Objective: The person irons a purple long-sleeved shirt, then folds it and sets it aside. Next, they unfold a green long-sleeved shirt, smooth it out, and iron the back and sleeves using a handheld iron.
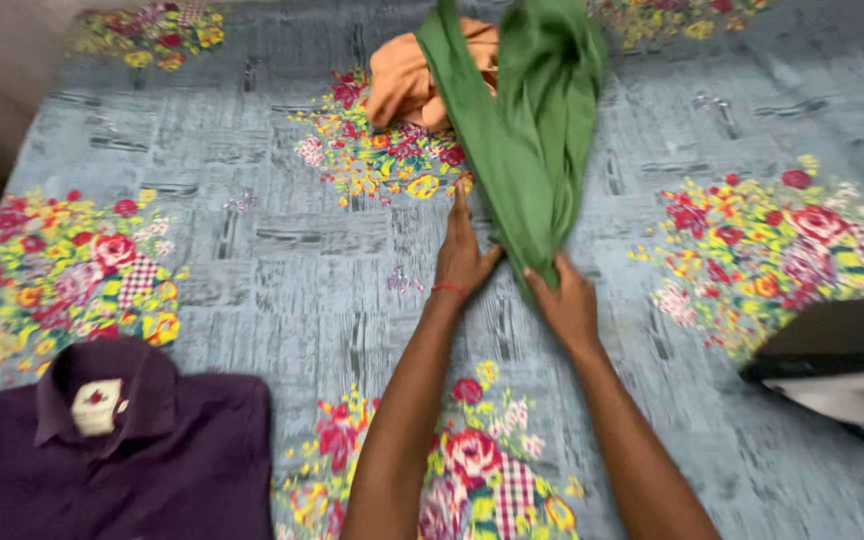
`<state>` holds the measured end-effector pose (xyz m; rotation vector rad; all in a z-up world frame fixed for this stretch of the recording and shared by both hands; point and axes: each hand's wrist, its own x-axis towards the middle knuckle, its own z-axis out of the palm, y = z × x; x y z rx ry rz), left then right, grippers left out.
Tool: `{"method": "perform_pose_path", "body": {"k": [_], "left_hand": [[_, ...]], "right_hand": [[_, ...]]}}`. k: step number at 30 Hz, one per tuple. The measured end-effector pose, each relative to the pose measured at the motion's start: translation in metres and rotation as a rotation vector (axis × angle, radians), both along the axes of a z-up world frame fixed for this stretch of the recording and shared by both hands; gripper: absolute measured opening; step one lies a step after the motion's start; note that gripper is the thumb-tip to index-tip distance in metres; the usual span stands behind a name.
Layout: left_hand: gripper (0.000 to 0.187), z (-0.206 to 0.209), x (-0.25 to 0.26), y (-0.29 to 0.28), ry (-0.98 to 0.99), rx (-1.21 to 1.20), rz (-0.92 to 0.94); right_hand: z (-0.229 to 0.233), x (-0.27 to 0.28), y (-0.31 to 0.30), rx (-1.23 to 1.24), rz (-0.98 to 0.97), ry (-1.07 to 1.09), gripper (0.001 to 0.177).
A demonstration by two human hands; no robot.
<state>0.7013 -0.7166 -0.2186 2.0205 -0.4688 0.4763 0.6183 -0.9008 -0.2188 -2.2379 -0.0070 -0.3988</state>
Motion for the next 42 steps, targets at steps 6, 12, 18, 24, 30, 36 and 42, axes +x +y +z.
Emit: {"method": "perform_pose_path", "body": {"k": [6, 12, 18, 24, 30, 36, 42], "left_hand": [[0.081, -0.002, -0.104, 0.007, -0.032, 0.308, 0.077], [0.024, -0.010, -0.229, 0.030, -0.146, 0.353, -0.331], [0.042, 0.053, -0.376, 0.063, 0.468, 0.284, -0.622], [0.056, 0.075, -0.418, 0.096, 1.040, -0.646, -0.382], [0.070, 0.133, -0.370, 0.112, 0.705, -0.983, -0.378], [0.074, 0.187, -0.351, 0.149, 0.647, -1.061, -0.576], [0.067, 0.168, -0.281, 0.144, 0.551, -0.406, -0.521]], "right_hand": [[0.044, -0.161, 0.007, 0.139, 0.427, 0.315, 0.031], [0.105, -0.258, -0.014, 0.132, 0.868, 0.232, 0.026], [0.105, -0.276, -0.064, 0.683, 0.376, 0.238, 0.047], [0.068, -0.250, -0.065, 0.039, 0.410, -0.039, 0.063], [-0.002, -0.288, -0.033, 0.026, 0.709, 0.457, 0.045], [-0.009, -0.307, -0.048, -0.001, 0.793, 0.803, 0.042], [0.049, -0.288, -0.113, 0.096, 0.472, 0.542, 0.044]]}}
